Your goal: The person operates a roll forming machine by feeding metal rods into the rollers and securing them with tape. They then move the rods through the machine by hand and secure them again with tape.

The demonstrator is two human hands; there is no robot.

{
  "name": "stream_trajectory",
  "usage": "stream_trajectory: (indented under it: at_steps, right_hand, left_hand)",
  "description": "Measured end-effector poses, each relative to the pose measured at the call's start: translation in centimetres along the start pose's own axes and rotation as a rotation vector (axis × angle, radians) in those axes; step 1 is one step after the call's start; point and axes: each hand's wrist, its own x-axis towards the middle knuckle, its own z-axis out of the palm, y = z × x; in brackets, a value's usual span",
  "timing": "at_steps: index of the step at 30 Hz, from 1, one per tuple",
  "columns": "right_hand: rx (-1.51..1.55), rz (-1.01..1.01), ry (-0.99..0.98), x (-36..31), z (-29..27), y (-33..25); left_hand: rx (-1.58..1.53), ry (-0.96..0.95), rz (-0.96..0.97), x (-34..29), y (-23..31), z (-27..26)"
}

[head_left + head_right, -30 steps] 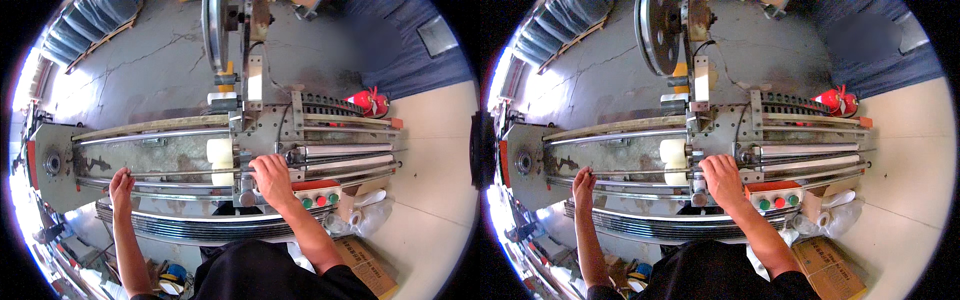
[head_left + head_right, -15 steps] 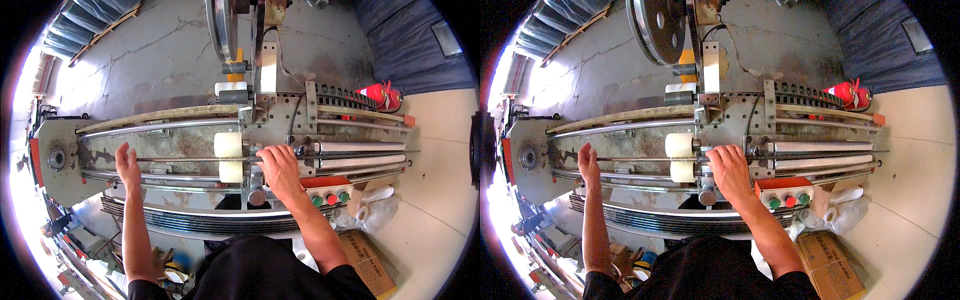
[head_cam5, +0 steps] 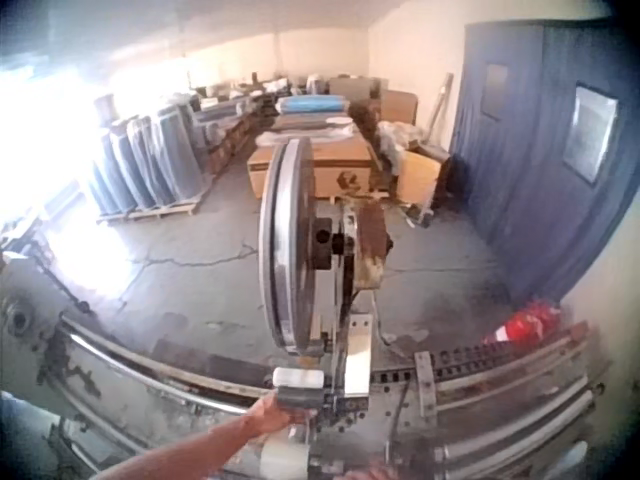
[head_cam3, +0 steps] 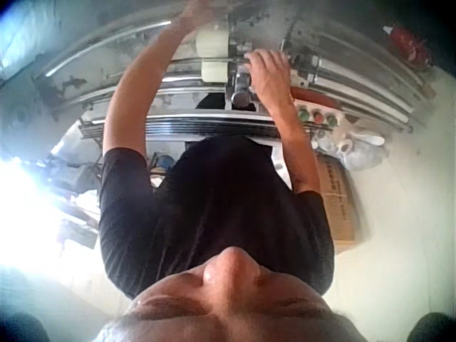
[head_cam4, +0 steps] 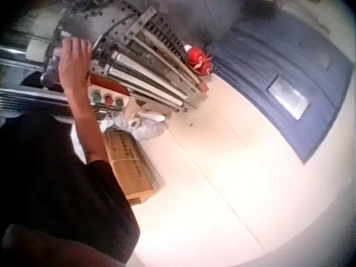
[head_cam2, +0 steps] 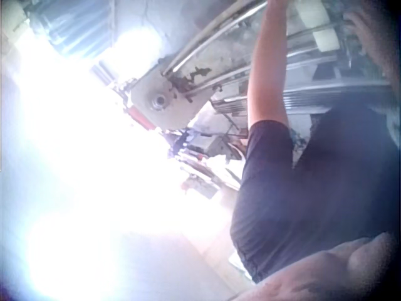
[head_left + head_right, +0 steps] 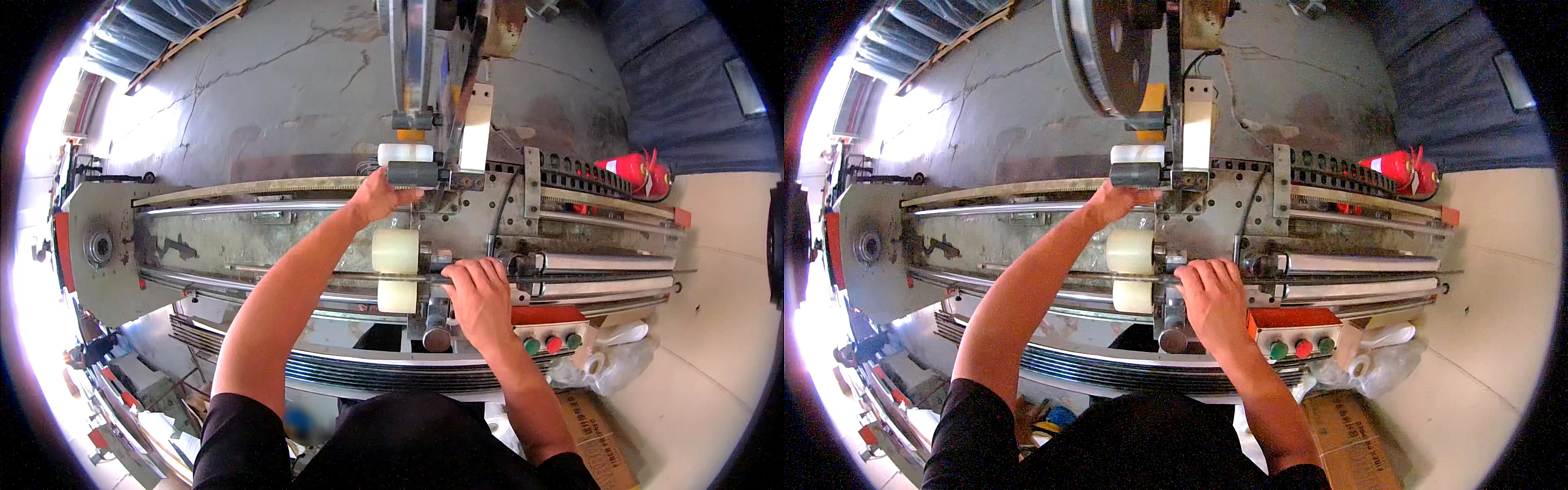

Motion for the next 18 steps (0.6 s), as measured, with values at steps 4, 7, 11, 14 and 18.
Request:
stream_trajectory:
  at_steps: [4, 7, 11, 14, 18]
  right_hand:
    - [0.004, 0.002, 0.002, -0.3, -0.4, -0.1]
    - [0.009, -0.003, -0.019, -0.5, -0.7, -0.3]
    - [0.013, -0.009, -0.023, -1.0, -1.1, -0.4]
    - [0.031, -0.007, -0.046, -1.7, -1.1, -0.7]
    - [0.044, -0.015, -0.023, -2.4, -1.2, -0.9]
  left_hand:
    - [0.346, 0.002, 0.036, 0.3, 2.5, -0.6]
    - [0.145, -0.078, 0.044, -1.0, 1.8, -1.3]
    - [0.018, -0.24, -0.096, -5.4, 1.2, -2.8]
    - [-0.201, -0.278, -0.211, -8.4, 0.4, -4.4]
    - [-0.094, -0.303, -0.519, -12.5, 0.5, -5.0]
